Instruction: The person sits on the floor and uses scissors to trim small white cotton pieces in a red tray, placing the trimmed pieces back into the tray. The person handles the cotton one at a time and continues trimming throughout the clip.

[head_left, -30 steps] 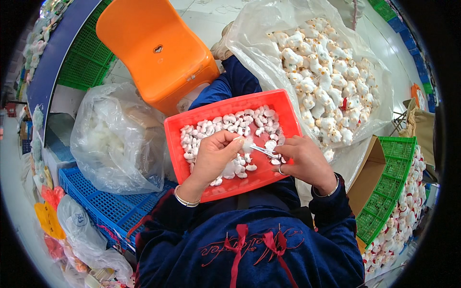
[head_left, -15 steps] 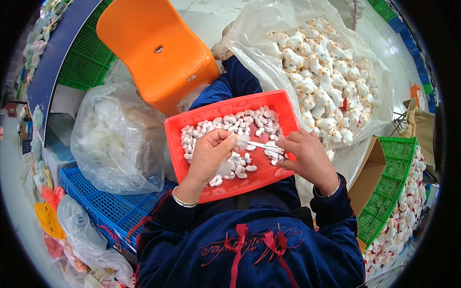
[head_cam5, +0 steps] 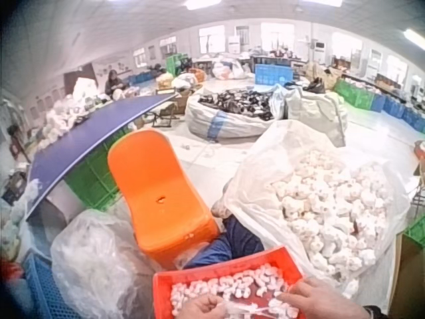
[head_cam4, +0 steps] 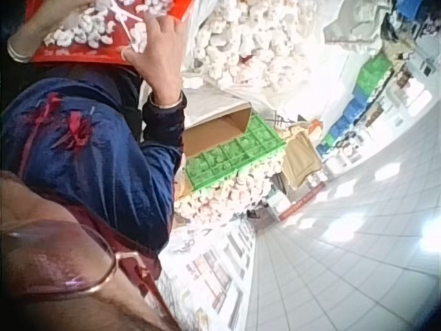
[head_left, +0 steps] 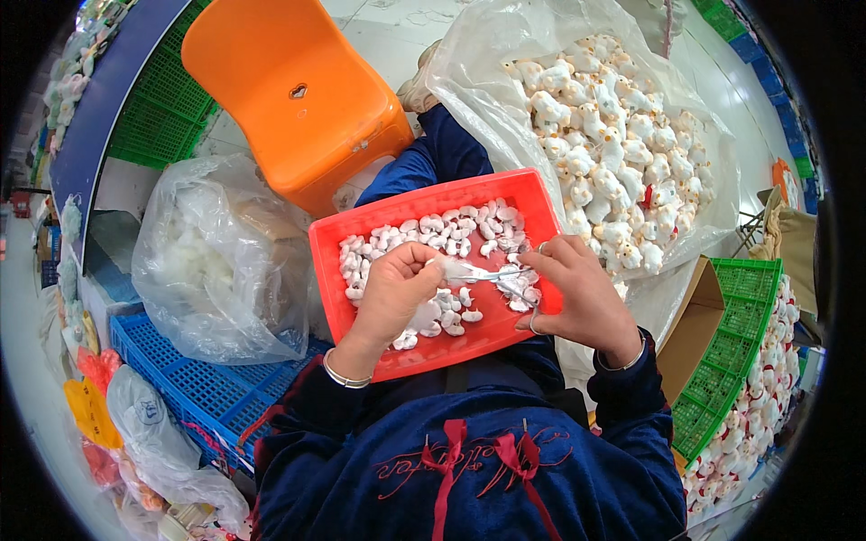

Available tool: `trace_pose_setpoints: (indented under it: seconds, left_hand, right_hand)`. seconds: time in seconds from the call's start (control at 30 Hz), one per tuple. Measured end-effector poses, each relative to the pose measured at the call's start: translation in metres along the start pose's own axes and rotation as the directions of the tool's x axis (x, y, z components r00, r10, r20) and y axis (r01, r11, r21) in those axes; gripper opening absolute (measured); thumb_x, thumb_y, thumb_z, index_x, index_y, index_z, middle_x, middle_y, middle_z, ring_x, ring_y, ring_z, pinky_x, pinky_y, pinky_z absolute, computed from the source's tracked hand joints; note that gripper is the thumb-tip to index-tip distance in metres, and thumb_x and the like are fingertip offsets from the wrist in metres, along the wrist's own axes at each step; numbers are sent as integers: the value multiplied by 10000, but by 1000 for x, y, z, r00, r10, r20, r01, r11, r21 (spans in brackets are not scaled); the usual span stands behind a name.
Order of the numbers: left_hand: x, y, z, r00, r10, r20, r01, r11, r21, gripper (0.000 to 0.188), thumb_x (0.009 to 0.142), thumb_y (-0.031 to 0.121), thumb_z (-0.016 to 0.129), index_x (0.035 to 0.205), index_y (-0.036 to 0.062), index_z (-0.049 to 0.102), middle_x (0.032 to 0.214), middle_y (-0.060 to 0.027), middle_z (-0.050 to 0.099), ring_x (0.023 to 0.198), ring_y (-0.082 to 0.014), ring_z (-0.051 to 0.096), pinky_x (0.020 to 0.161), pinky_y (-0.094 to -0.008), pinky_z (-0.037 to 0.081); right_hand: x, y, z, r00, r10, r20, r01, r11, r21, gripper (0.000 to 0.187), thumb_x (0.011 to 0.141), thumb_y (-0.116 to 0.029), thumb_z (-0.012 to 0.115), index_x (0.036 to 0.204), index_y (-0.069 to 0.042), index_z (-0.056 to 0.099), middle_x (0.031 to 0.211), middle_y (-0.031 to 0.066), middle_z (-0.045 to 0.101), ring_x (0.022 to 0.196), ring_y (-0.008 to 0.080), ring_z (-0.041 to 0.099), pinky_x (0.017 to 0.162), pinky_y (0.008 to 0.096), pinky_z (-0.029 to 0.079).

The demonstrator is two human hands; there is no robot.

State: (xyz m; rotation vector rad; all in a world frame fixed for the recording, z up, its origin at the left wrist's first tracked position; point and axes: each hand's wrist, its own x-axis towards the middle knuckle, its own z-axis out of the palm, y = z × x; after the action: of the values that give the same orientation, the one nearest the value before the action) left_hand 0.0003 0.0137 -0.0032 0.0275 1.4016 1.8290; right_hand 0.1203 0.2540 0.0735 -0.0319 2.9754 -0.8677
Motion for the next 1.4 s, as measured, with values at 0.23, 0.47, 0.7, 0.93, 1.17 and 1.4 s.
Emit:
trace_pose_setpoints:
  seconds: [0.23,0.47,0.7,0.93,1.17,1.4]
  left_hand:
    - [-2,-1,3,998,14,66,-16,999,38,123,991,111,663,1067,16,686,851,-32,709,703,-36,579,646,-181,455]
    - [-1,1,6,1000,18,-8,-18,999,49,79,993,107,650,1001,30,665,885,-33,699,724,-56,593,673,-203,484]
    - [1,-6,3,1000,13,-1,-13,958,-286,58,989,97,640,1012,44,638,834,-22,672,673,-45,573,606,-183,460]
    - [-3,-2,-1,999,43,20,-42,998,-46,120,986,123,678,1051,22,674,845,-33,686,666,-33,533,600,-183,424]
    - [-5,-1,6,998,45,52,-49,995,84,110,971,118,700,1020,19,698,823,-7,679,676,-30,544,615,-181,423]
    - [-1,1,-10,1000,-29,2,29,998,48,101,952,79,687,1021,6,696,885,-13,708,746,-35,606,662,-190,483]
  right_hand:
    - [-1,3,-3,961,110,254,-91,992,-86,431,744,-216,820,1155,-134,722,1000,53,658,1013,263,595,851,414,438]
    - [-4,10,4,990,26,139,-27,1000,3,533,718,-248,841,1203,-86,690,1063,101,639,1080,308,573,916,439,444]
    - [-6,8,21,996,6,89,-17,993,114,790,660,-315,895,1343,-39,609,1178,167,584,1114,363,543,959,457,440]
    - [-6,12,14,985,38,167,-48,997,53,430,735,-244,833,1135,-129,722,945,65,647,958,295,611,817,431,450]
    - [0,-4,5,979,4,204,8,998,-58,407,729,-212,823,1107,-106,717,924,72,652,951,300,615,804,427,468]
    - [-8,10,2,983,98,156,-111,991,75,699,687,-211,848,1310,1,614,1172,186,595,1169,380,542,1004,453,465]
